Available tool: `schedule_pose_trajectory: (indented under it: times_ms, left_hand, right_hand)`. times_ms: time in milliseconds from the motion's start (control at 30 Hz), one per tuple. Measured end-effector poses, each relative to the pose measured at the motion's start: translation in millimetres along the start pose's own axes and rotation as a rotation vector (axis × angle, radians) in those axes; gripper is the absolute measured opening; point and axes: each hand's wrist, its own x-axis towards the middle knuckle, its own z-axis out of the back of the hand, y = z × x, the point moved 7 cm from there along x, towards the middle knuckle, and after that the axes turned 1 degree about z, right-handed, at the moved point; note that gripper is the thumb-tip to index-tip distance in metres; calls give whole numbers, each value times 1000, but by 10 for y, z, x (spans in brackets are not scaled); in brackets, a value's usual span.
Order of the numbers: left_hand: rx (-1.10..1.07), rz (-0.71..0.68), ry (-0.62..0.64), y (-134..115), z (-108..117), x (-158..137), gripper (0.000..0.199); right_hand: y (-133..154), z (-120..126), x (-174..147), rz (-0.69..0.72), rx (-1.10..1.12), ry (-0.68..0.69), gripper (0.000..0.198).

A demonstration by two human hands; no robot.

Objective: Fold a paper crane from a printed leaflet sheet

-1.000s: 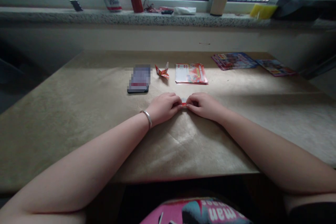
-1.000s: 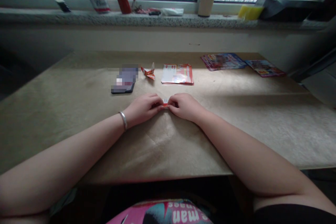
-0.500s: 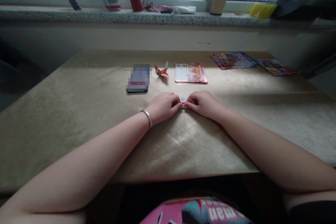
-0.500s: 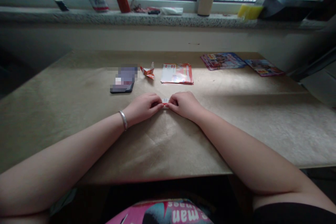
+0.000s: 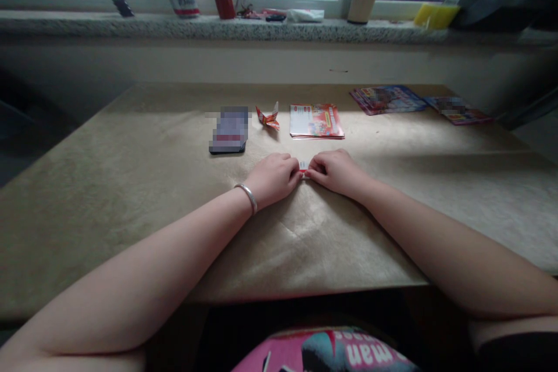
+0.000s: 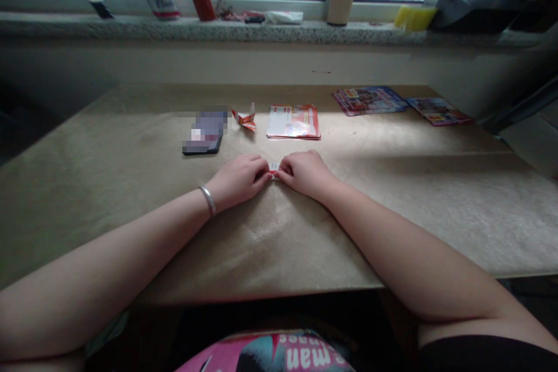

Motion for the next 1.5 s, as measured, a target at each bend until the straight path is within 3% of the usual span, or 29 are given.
schedule_pose_trajectory:
  times_ms: [400,633,700,767,900,1167,1500]
  left_hand:
    - [49,6,10,-20,-10,11,23]
    - [-102,26,-29,51,16,-5,14]
    - [-178,-33,-57,68,45,-26,12]
    - [-230,-179,-61,28,72,-64,14]
    - [-167,-299,-118,18,134,-131,22]
    - [-91,-278,-152,-13,158,-152,20]
    - [-127,-240,-118,16,131,-134,17]
  right_hand:
    - [21,-1,-11,-6,-36,2,20]
    - [22,1,-23,-14,-31,1,19]
    - [18,3,-26,-18,-34,1,18]
    - [10,3,-29,-17,-32,-2,18]
    - [-11,3,-45,18,6,-28,14]
    - [91,105,-172,267,35,-53,13]
    - [86,127,-188,230,-50,-39,14]
